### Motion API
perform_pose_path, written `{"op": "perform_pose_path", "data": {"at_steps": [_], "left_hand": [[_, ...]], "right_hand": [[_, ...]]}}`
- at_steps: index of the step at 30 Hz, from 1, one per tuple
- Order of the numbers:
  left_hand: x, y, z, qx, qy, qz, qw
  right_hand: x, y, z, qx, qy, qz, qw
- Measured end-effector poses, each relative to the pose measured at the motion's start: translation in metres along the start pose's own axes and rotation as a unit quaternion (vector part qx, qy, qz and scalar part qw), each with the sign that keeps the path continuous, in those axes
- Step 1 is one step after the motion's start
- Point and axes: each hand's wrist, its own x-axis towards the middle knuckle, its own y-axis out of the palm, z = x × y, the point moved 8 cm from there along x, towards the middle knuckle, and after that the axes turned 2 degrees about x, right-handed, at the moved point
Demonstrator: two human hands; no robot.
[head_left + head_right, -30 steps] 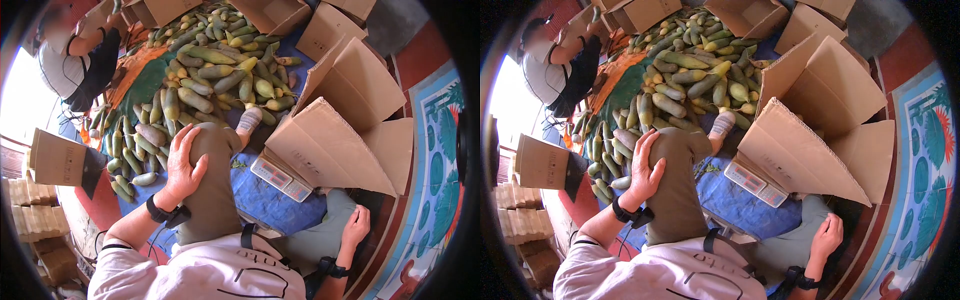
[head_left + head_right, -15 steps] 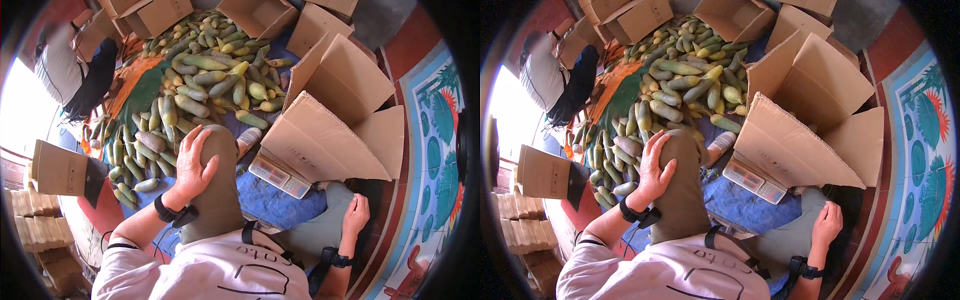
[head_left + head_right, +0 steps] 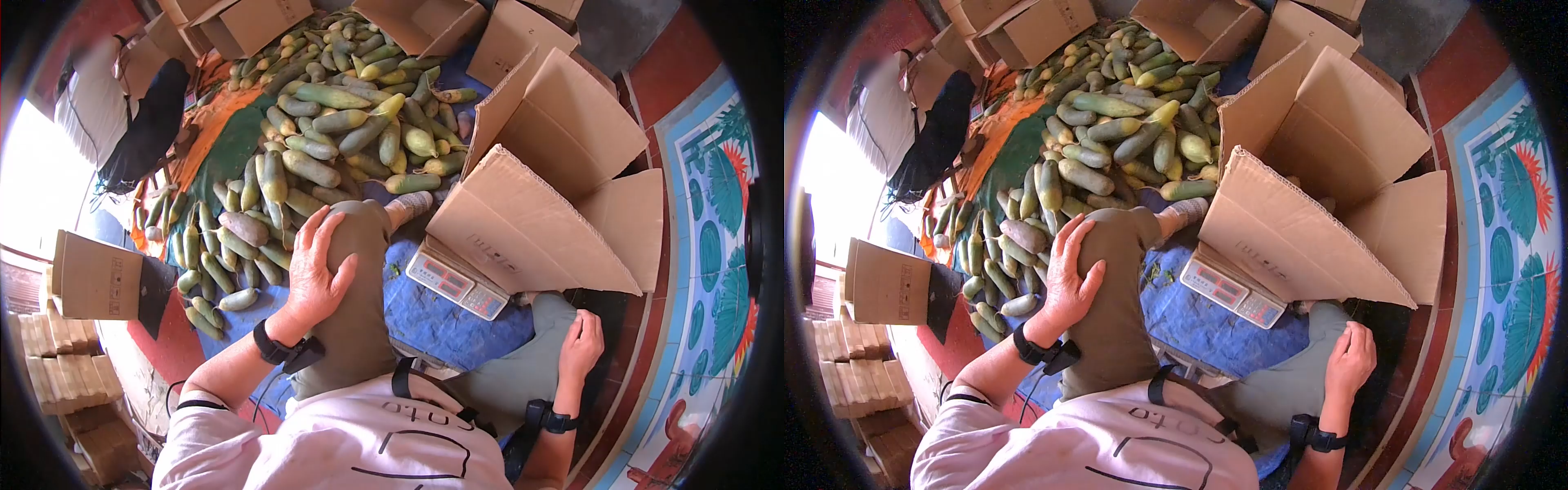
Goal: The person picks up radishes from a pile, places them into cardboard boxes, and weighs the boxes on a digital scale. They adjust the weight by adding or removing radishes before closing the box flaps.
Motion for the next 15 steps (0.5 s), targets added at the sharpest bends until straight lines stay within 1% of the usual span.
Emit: {"op": "perform_pose_path", "data": {"at_steps": [3, 10, 15], "left_hand": [[0.008, 0.0, 0.007, 0.032, -0.008, 0.0, 0.999], [0.007, -0.006, 0.015, 0.007, -0.021, -0.001, 1.0], [0.007, -0.007, 0.015, 0.019, -0.025, -0.006, 1.0]], "right_hand": [[0.002, 0.002, 0.001, -0.004, 0.001, 0.005, 1.0], [-0.001, 0.002, -0.001, -0.004, 0.004, 0.009, 1.0], [-0.005, 0.001, -0.003, -0.008, 0.004, 0.01, 1.0]]}}
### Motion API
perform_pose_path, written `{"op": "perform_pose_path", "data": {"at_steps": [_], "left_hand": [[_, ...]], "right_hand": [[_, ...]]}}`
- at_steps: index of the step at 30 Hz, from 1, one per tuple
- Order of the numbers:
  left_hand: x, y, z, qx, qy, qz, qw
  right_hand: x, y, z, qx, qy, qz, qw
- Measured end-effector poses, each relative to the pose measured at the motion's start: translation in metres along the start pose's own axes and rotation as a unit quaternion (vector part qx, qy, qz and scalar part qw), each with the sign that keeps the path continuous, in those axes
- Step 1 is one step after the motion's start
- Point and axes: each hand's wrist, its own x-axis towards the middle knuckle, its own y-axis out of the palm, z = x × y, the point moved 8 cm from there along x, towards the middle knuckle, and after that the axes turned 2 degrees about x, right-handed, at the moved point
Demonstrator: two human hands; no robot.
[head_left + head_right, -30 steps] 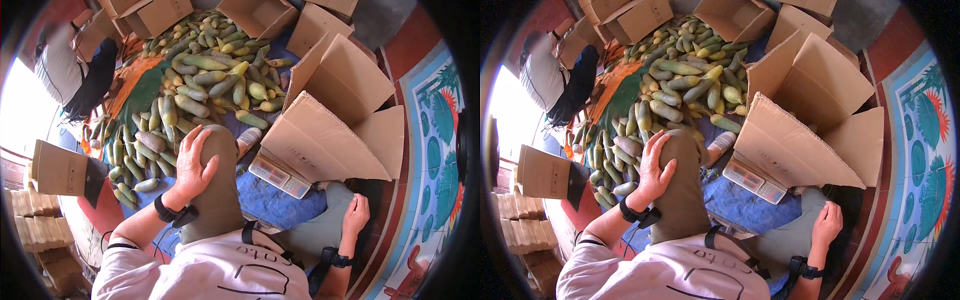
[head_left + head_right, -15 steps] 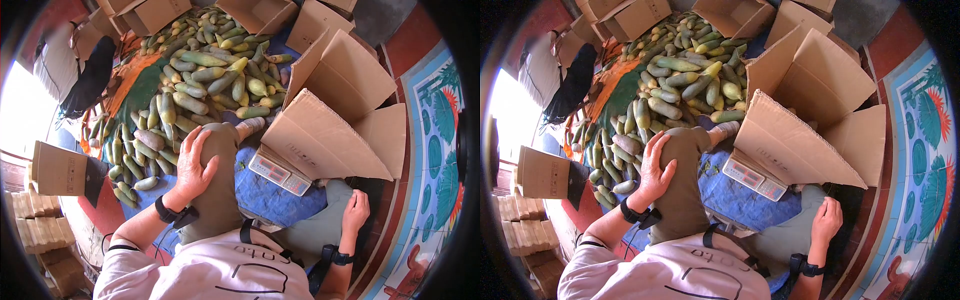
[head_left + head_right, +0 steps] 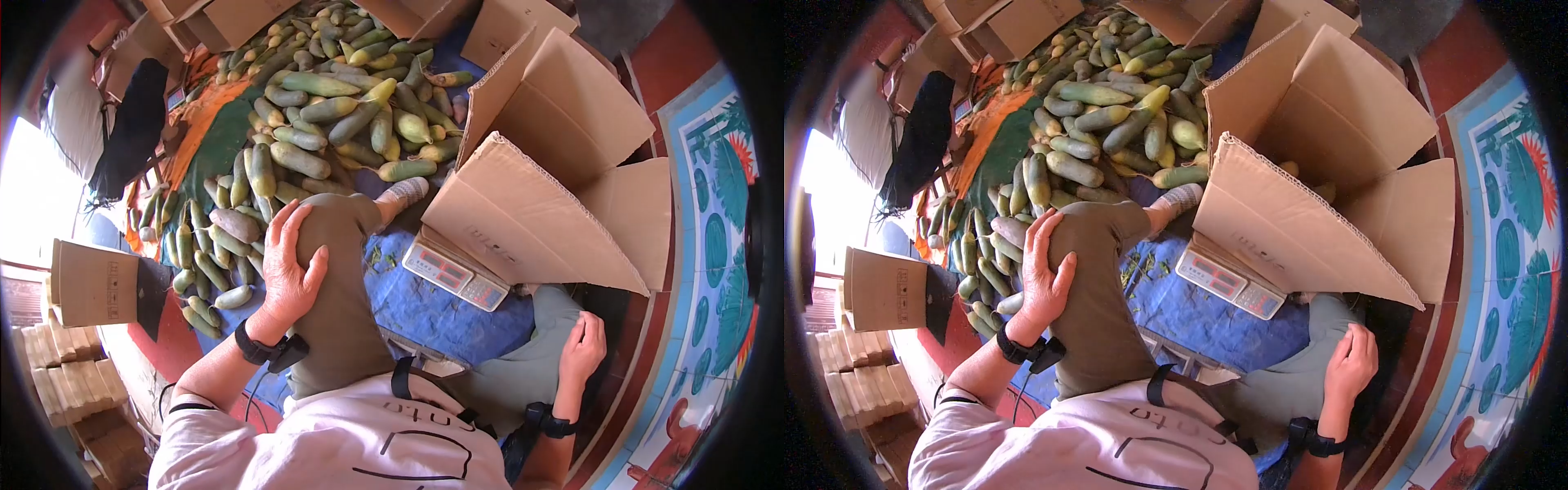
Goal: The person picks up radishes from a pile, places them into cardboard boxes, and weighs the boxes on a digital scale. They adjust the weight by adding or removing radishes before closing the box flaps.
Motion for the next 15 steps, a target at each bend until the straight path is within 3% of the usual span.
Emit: {"op": "perform_pose_path", "data": {"at_steps": [15], "left_hand": [[0.0003, 0.0021, -0.0097, 0.007, 0.01, -0.006, 1.0]], "right_hand": [[-0.0052, -0.0048, -0.0051, 0.019, 0.004, -0.016, 1.0]]}}
